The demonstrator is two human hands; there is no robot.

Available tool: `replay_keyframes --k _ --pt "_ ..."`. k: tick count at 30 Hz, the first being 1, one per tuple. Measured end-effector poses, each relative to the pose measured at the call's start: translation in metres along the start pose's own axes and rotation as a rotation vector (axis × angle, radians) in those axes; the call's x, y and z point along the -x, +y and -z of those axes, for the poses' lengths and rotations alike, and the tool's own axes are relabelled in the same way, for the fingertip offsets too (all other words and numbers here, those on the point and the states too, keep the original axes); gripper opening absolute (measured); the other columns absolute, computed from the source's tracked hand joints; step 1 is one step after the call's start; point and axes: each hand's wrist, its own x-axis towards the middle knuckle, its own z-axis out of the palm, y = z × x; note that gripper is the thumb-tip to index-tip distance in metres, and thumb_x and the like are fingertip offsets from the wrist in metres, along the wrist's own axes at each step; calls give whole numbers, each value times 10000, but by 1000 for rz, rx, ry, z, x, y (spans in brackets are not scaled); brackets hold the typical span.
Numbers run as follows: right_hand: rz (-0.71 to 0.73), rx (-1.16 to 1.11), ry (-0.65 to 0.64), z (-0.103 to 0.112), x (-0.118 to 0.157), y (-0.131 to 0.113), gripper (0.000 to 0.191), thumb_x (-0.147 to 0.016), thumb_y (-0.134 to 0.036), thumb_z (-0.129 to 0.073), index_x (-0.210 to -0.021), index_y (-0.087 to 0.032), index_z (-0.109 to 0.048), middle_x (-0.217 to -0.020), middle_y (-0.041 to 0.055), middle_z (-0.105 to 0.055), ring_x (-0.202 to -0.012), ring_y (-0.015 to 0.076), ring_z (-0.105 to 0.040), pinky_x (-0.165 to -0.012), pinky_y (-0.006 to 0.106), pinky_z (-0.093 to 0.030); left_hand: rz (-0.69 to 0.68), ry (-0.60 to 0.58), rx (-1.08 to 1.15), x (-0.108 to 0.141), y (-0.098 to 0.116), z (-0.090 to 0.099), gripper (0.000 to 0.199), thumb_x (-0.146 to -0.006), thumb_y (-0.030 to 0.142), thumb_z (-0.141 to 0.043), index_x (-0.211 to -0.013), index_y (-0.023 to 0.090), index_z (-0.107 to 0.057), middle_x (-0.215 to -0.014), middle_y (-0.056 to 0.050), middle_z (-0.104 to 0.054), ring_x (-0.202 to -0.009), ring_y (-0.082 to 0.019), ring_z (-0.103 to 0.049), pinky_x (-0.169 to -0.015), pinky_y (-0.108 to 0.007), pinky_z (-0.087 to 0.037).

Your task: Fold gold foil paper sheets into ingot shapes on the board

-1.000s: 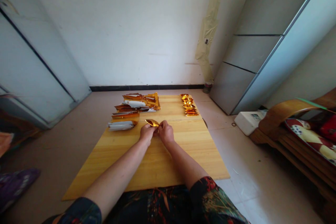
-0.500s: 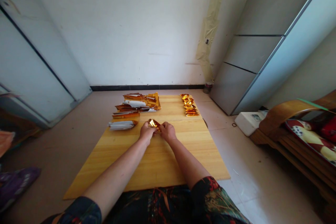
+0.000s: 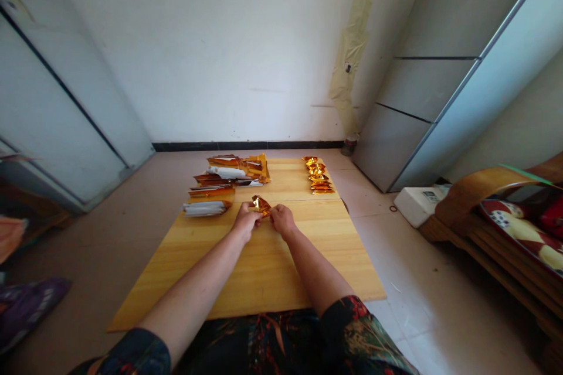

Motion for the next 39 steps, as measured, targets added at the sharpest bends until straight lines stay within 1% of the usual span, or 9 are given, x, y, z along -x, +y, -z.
replay_keyframes --k 7,14,21,23,27,31,33,35,39 --pt "144 308 72 7 -9 8 169 -742 -213 -510 -576 -181 -506 -446 -55 -506 -419 74 -435 -448 174 -297 -109 6 -108 0 -4 -1 459 -598 22 -656 -978 192 -465 -530 90 -520 -411 -74 -501 -421 -153 -362" --pt "96 278 66 7 -3 5 64 -715 -239 -579 -682 -185 -569 -456 -65 -533 -393 81 -470 -432 174 -311 -58 13 -50 2 -1 -3 524 -593 29 -658 -1048 176 -445 -569 69 -565 -414 -68 -512 -428 -152 -388" --pt "103 488 77 9 -2 2 169 -731 -299 -594 -605 -188 -580 -477 -24 -546 -497 109 -504 -489 197 -305 -44 3 -33 5 0 -2 525 -578 20 -653 -1036 179 -451 -550 67 -556 -419 -76 -514 -429 -156 -387" --pt "135 529 124 10 -2 2 119 -701 -306 -636 -681 -191 -612 -567 -17 -591 -549 115 -520 -510 200 -310 -52 1 -49 5 0 -3 527 -566 14 -643 -1030 180 -456 -529 76 -542 -409 -76 -505 -427 -157 -382" --pt "261 530 177 9 -2 0 199 -703 -277 -656 -891 -215 -644 -722 -16 -629 -635 119 -545 -561 198 -340 -89 -1 -116 4 -3 -3 461 -551 38 -638 -966 188 -504 -494 85 -522 -397 -83 -492 -424 -165 -375" --pt "376 547 135 6 -1 -1 77 -742 -170 -593 -749 -199 -664 -749 7 -626 -726 129 -554 -619 198 -357 -131 -45 -140 3 -6 -4 328 -570 59 -596 -870 188 -565 -462 75 -514 -404 -94 -495 -430 -173 -370" --pt "369 531 128 6 0 -1 96 -754 -172 -586 -783 -200 -673 -729 6 -618 -711 131 -551 -612 200 -357 -126 -71 -109 3 -6 -4 270 -572 57 -577 -814 177 -585 -454 66 -511 -402 -95 -486 -428 -177 -363" --pt "362 520 130 6 1 0 153 -771 -201 -588 -895 -213 -676 -723 0 -608 -685 130 -546 -599 200 -356 -112 -96 -77 4 -6 -3 242 -578 53 -563 -787 168 -601 -447 58 -509 -399 -98 -472 -426 -184 -354" --pt "439 552 147 7 2 -1 270 -801 -264 -593 -1067 -263 -640 -867 12 -604 -756 132 -556 -639 198 -373 -162 -60 -194 4 -5 -1 229 -601 62 -561 -786 178 -628 -444 53 -513 -417 -110 -473 -457 -195 -345"
